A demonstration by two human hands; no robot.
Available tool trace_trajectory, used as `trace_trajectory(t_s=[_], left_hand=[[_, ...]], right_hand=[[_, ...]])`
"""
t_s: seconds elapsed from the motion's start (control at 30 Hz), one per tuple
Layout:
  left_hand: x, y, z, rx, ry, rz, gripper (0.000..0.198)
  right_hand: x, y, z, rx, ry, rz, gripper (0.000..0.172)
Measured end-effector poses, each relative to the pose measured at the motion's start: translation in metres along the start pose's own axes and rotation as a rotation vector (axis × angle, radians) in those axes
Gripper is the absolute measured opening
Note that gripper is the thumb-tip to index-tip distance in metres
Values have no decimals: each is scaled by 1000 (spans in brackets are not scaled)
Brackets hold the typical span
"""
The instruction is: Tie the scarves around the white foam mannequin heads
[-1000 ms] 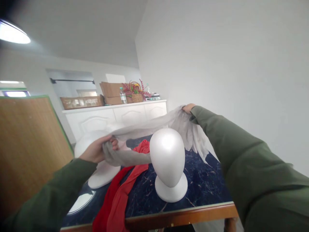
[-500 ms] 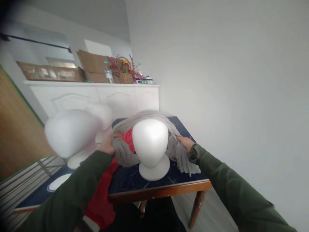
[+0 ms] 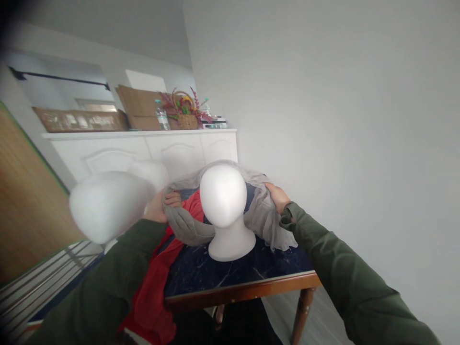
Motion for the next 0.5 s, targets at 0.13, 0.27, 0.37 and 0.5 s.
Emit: trace_trajectory(t_s=[0.13,0.27,0.37,0.5], left_hand=[[12,2,13,12,-61,-20,30],[22,6,23,71,-137,28,30],[25,14,27,133,-165,138,28],[15,13,13,97,-139,234,25]], right_hand=[[-3,4,-25,-103,51,71,23],[-10,11,-45,-62,92,106,31],[-14,14,-40,108,100,108,32],[-14,0,-2,396,108,72,27]])
Point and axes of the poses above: each hand's wrist, its own y-axis towards the middle knuckle, its own x-axis out of the palm, z = x × y, the point moved 1 cm from there along y, towards the middle knuckle, and after that the axes turned 12 degrees about -z, right-handed, at the moved point
